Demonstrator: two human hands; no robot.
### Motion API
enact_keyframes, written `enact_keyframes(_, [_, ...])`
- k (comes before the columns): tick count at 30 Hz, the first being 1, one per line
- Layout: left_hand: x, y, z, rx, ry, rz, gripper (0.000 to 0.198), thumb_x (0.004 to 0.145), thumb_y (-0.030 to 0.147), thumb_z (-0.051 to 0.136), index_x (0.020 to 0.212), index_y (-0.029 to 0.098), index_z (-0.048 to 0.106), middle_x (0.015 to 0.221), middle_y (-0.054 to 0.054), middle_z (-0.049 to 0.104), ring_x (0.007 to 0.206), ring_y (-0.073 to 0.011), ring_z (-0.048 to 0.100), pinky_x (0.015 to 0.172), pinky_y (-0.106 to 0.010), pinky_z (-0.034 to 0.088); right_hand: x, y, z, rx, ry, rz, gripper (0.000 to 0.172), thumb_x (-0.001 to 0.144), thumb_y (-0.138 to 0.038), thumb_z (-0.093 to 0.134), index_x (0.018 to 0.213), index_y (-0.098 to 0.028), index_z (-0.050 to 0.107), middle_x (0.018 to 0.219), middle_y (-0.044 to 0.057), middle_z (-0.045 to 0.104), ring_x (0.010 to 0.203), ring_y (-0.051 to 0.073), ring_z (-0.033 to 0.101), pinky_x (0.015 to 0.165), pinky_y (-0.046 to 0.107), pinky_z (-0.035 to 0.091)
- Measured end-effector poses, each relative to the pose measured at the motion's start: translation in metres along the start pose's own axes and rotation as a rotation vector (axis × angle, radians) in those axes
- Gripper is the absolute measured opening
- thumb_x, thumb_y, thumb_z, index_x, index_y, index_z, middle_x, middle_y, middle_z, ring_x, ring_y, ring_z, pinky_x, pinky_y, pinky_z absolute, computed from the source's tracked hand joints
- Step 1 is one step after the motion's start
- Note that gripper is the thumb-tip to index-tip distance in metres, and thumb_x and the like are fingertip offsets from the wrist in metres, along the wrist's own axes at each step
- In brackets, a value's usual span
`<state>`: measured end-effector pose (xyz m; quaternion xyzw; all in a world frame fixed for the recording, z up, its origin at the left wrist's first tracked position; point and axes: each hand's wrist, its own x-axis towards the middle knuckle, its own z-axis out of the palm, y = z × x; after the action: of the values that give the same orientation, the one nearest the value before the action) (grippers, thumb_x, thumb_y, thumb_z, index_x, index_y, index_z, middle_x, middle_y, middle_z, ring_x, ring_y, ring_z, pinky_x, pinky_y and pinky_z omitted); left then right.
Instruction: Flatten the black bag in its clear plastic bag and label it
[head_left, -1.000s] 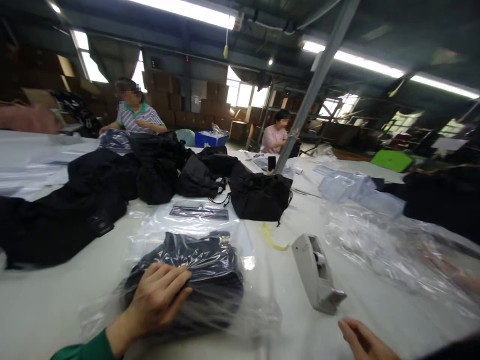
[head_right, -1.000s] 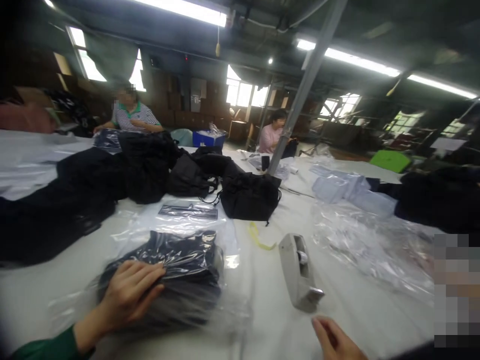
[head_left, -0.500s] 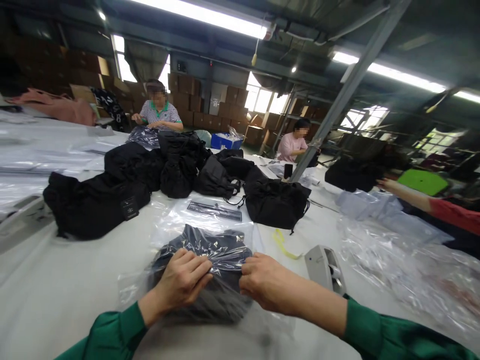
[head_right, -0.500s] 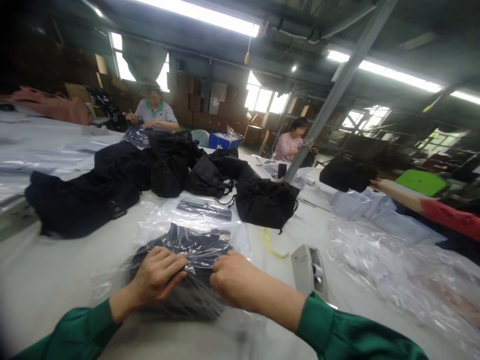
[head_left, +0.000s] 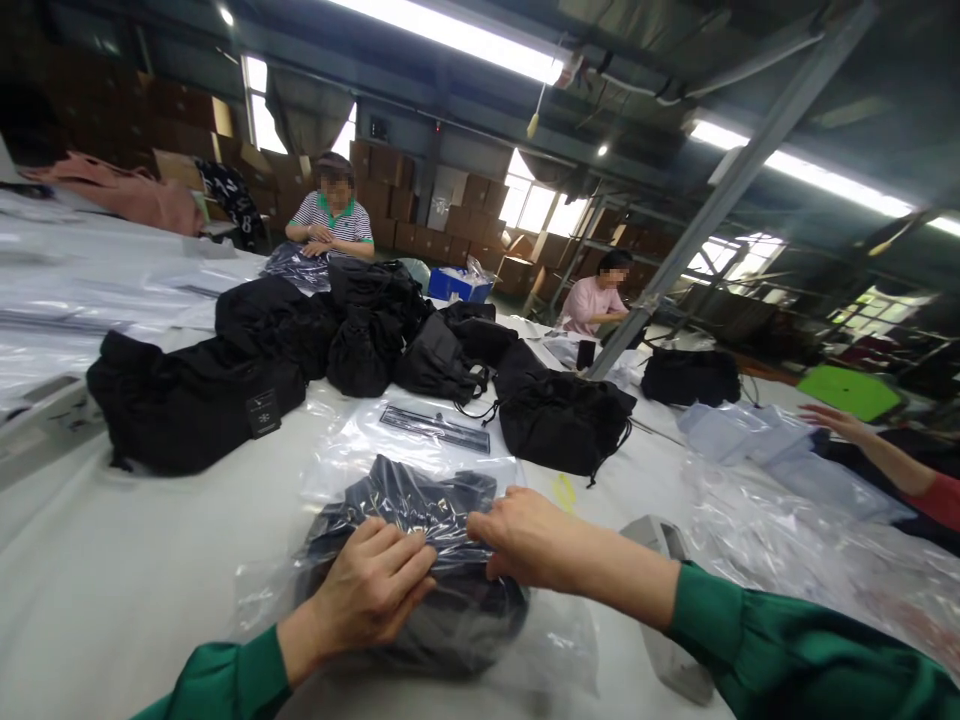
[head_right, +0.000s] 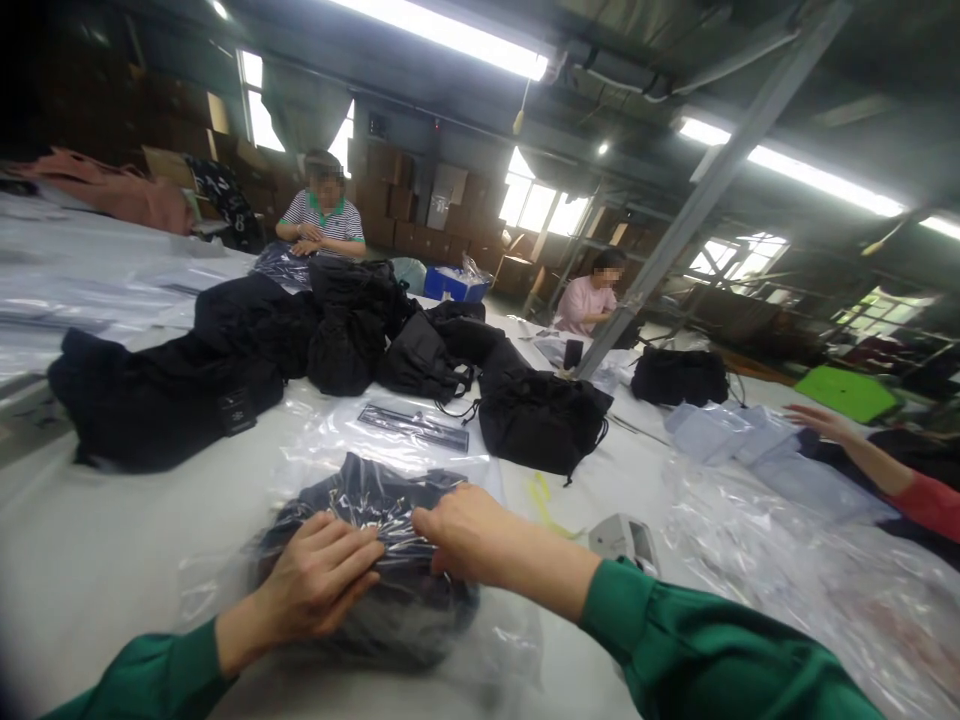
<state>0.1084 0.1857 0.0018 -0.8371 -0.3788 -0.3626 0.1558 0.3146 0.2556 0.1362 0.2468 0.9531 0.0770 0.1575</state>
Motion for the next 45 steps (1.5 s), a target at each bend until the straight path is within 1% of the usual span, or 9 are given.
enact_keyframes(5, [0.0, 0.001, 0.001, -0.018, 0.015, 0.008, 0.019, 0.09, 0.024, 0.054, 0.106, 0.017, 0.061, 0.102, -0.007, 0.071, 0.08, -0.0207, 0.06, 0.074, -0.039, 0.038, 0.013, 0.028, 0.007, 0.467, -0.059, 0.063, 0.022, 0.064, -0.035, 0.084, 0.064, -0.021, 0.067, 0.053, -0.008, 0.055, 0.048, 0.009, 0.046, 0.044, 0.021, 0.027])
enact_keyframes(12, [0.0, 0.0, 0.005, -0.045, 0.051, 0.006, 0.019, 0.091, 0.021, 0.051, 0.105, 0.015, 0.063, 0.101, -0.007, 0.072, 0.082, -0.0212, 0.061, 0.079, -0.039, 0.037, 0.022, 0.062, 0.063, 1.089, -0.234, 0.201, 0.041, 0.054, -0.047, 0.087, 0.06, -0.018, 0.058, 0.053, -0.008, 0.05, 0.05, 0.007, 0.041, 0.044, 0.02, 0.03])
enact_keyframes(16, [0.005, 0.001, 0.006, -0.054, 0.04, -0.021, 0.017, 0.091, 0.021, 0.052, 0.104, 0.016, 0.062, 0.1, -0.006, 0.072, 0.081, -0.0205, 0.061, 0.077, -0.038, 0.037, 0.004, 0.038, 0.059, 0.87, 0.163, 0.278, 0.028, 0.085, -0.042, 0.065, 0.071, -0.017, 0.065, 0.066, 0.0, 0.062, 0.062, 0.013, 0.056, 0.059, 0.025, 0.044])
enact_keyframes(19, [0.008, -0.002, -0.001, -0.055, -0.025, -0.01, 0.026, 0.093, 0.036, 0.053, 0.108, 0.016, 0.06, 0.103, -0.007, 0.071, 0.08, -0.0207, 0.062, 0.074, -0.038, 0.038, -0.016, 0.007, 0.057, 0.674, 0.418, 0.118, 0.036, 0.091, -0.047, 0.057, 0.109, -0.018, 0.066, 0.104, 0.01, 0.071, 0.095, 0.023, 0.065, 0.085, 0.035, 0.05])
enact_keyframes(22, [0.003, -0.017, -0.024, -0.036, -0.199, -0.048, 0.048, 0.085, 0.051, 0.062, 0.118, 0.017, 0.054, 0.118, -0.01, 0.066, 0.097, -0.026, 0.061, 0.082, -0.042, 0.041, -0.025, -0.014, 0.075, 0.487, 0.463, -0.046, 0.053, 0.087, -0.046, 0.063, 0.13, -0.016, 0.054, 0.123, 0.016, 0.066, 0.111, 0.028, 0.062, 0.096, 0.042, 0.049])
enact_keyframes(25, [-0.011, -0.039, -0.054, -0.053, -0.364, -0.263, 0.044, 0.08, 0.029, 0.072, 0.118, 0.023, 0.05, 0.127, -0.008, 0.06, 0.113, -0.0298, 0.054, 0.093, -0.047, 0.04, -0.023, -0.019, 0.098, 0.372, 0.537, -0.061, 0.05, 0.091, -0.036, 0.06, 0.134, -0.014, 0.049, 0.127, 0.016, 0.064, 0.117, 0.028, 0.06, 0.099, 0.044, 0.048])
enact_keyframes(28, [-0.025, -0.055, -0.072, -0.225, -0.387, -0.432, 0.028, 0.084, 0.012, 0.062, 0.106, 0.023, 0.048, 0.119, -0.006, 0.062, 0.108, -0.0228, 0.056, 0.09, -0.038, 0.046, -0.017, -0.016, 0.11, 0.342, 0.632, -0.059, 0.047, 0.092, -0.037, 0.059, 0.134, -0.015, 0.05, 0.124, 0.015, 0.066, 0.115, 0.026, 0.062, 0.099, 0.042, 0.049])
enact_keyframes(33, [-0.031, -0.062, -0.078, -0.384, -0.387, -0.386, 0.013, 0.093, 0.015, 0.05, 0.084, 0.023, 0.044, 0.122, -0.002, 0.06, 0.109, -0.018, 0.054, 0.092, -0.032, 0.045, -0.017, -0.009, 0.111, 0.337, 0.706, -0.087, 0.045, 0.092, -0.038, 0.059, 0.132, -0.017, 0.053, 0.12, 0.012, 0.069, 0.111, 0.024, 0.065, 0.097, 0.038, 0.052])
enact_keyframes(45, [-0.043, -0.058, -0.077, -0.543, -0.391, -0.621, 0.011, 0.088, 0.016, 0.052, 0.092, 0.024, 0.047, 0.121, -0.004, 0.059, 0.114, -0.0193, 0.054, 0.095, -0.033, 0.043, -0.022, -0.006, 0.117, 0.382, 0.688, -0.052, 0.047, 0.089, -0.037, 0.063, 0.133, -0.021, 0.055, 0.122, 0.011, 0.068, 0.112, 0.024, 0.064, 0.1, 0.039, 0.051])
